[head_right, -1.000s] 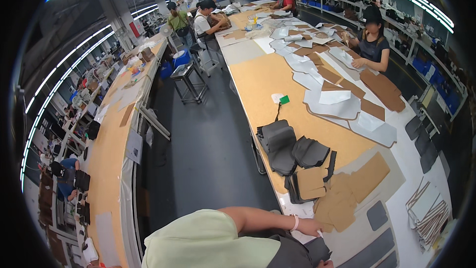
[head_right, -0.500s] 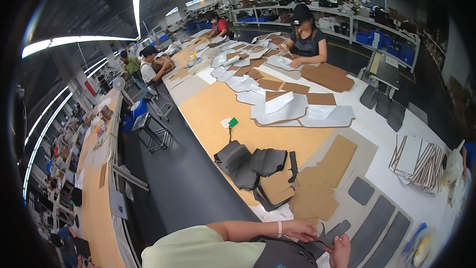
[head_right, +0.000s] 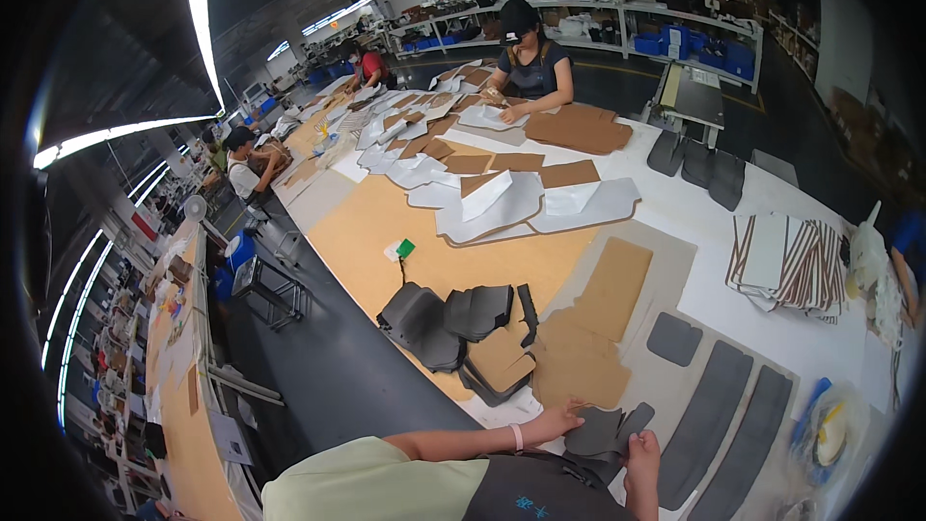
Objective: The person assembles grey leather pieces by hand, aligning them onto cardboard templates on a workshop table.
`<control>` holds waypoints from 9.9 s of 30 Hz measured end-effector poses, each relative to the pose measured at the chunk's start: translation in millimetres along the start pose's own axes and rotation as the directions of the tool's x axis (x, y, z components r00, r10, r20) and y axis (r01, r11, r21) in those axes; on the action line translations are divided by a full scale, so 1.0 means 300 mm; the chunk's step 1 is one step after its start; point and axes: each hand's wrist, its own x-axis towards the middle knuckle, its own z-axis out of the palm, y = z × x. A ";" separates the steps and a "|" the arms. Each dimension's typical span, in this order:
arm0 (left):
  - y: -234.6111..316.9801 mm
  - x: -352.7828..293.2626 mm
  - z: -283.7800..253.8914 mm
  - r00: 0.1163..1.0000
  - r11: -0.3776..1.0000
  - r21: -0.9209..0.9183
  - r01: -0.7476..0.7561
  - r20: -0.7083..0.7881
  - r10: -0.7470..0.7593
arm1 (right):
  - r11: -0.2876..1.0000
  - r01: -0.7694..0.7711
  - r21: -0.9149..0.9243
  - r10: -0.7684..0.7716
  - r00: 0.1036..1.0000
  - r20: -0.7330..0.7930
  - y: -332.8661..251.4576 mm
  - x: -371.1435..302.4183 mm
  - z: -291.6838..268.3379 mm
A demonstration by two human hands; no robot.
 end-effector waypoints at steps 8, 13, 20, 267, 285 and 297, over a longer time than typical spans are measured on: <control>-0.058 0.038 -0.089 0.999 0.788 0.614 0.040 -0.015 -0.039 | 0.545 0.150 -0.825 -0.228 0.973 0.027 0.087 0.058 0.038; 0.033 0.018 -0.071 0.998 0.850 0.524 0.048 -0.001 -0.056 | 0.730 0.092 -0.677 -0.110 0.994 0.016 0.068 0.044 0.029; -0.122 0.034 -0.038 0.987 0.971 0.178 0.160 -0.027 -0.158 | 0.907 -0.292 -0.303 0.300 0.954 -0.021 0.170 0.075 -0.005; 0.063 0.806 0.084 0.952 0.847 0.495 -0.192 -0.117 0.283 | 0.899 0.076 -0.432 -0.303 0.820 -0.486 0.034 0.704 -0.108; 0.007 0.151 0.002 0.875 0.534 0.741 -0.406 0.484 -0.006 | 0.692 -0.063 -0.719 0.349 0.901 0.257 0.154 0.077 -0.089; -0.099 0.275 0.006 0.982 0.974 0.178 0.139 0.101 -0.158 | 0.976 -0.170 -0.134 0.165 0.985 -0.047 0.158 0.275 -0.103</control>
